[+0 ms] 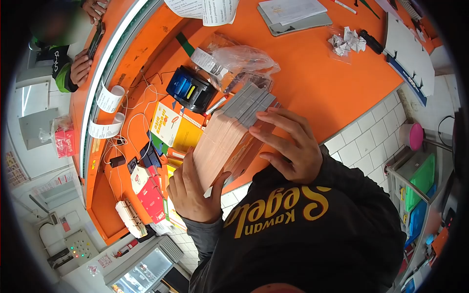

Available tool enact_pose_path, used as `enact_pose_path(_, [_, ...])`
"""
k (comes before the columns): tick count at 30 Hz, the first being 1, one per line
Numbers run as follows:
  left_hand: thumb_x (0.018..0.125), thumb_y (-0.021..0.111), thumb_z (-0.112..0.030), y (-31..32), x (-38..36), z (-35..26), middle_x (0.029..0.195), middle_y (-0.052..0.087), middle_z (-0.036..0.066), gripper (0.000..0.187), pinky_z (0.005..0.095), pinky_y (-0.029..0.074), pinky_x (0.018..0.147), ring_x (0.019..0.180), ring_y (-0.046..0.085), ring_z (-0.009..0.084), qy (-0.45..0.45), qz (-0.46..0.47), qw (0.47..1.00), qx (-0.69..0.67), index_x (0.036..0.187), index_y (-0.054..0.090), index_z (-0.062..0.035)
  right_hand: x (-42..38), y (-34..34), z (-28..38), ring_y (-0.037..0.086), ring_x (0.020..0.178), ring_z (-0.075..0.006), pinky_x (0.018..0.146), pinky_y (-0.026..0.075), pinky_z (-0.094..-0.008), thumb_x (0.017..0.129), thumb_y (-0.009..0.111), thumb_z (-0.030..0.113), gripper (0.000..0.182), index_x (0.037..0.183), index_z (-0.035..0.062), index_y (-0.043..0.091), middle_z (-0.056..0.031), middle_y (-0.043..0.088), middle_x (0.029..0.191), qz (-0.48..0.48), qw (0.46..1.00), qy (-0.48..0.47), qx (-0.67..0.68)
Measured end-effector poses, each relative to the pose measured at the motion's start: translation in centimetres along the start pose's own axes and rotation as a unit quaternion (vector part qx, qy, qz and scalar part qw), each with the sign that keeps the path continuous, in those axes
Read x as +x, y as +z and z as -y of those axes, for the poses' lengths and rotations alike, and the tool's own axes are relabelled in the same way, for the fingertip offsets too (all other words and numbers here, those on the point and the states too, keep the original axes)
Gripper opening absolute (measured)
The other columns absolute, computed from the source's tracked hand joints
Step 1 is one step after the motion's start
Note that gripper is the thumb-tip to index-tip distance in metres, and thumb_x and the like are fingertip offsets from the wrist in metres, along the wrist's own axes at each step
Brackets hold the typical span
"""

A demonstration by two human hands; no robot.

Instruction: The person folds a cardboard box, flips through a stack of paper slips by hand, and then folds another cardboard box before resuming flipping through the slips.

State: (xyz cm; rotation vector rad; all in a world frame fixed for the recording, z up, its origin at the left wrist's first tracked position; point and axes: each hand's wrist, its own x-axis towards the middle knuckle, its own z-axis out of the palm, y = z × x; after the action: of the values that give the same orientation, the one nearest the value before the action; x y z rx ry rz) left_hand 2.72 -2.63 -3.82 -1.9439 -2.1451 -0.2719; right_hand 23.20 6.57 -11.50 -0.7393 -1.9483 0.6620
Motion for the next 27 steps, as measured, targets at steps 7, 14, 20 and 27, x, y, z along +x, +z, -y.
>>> enact_pose_path(7, [0.056,0.092,-0.034,0.1,0.0,0.2,0.128,0.063,0.009,0.094,0.0421,0.047,0.089,0.103,0.062,0.0314,-0.007,0.007,1.0,-0.003,0.135,0.052,-0.0032,0.4,0.2,-0.3,0.05,0.128,-0.0335,0.105,0.045,-0.0436,0.081,0.074,0.006,0.052,0.131,0.0131,0.061,-0.0102,0.053,0.139,-0.023,1.0,-0.004,0.018])
enact_pose_path(14, [0.057,0.091,-0.035,0.1,0.1,0.3,0.126,0.064,0.01,0.093,0.042,0.048,0.087,0.1,0.063,0.0319,-0.001,-0.002,1.0,-0.004,0.135,0.052,-0.003,0.6,-0.3,-0.7,0.059,0.109,-0.0268,0.095,0.051,-0.0419,0.079,0.077,0.006,0.048,0.125,0.0117,0.063,-0.0072,0.062,0.121,-0.054,0.996,-0.024,0.068])
enact_pose_path(20, [0.056,0.092,-0.034,0.2,0.1,0.3,0.123,0.065,0.011,0.093,0.0414,0.049,0.084,0.097,0.063,0.0318,0.0,-0.005,1.0,-0.009,0.135,0.052,-0.0031,1.2,-1.1,0.7,0.053,0.093,-0.0212,0.082,0.049,-0.0325,0.075,0.082,0.024,0.055,0.126,0.0112,0.068,-0.0039,0.057,0.102,0.013,0.999,0.032,0.01])
enact_pose_path(27, [0.056,0.092,-0.032,0.1,0.3,0.2,0.116,0.066,0.012,0.093,0.0406,0.049,0.082,0.095,0.063,0.0316,-0.001,-0.006,1.0,-0.005,0.135,0.053,-0.0033,1.2,-1.3,0.8,0.05,0.092,-0.02,0.081,0.048,-0.0324,0.074,0.082,0.03,0.055,0.125,0.0118,0.07,-0.0026,0.053,0.098,0.026,0.999,0.041,0.007])
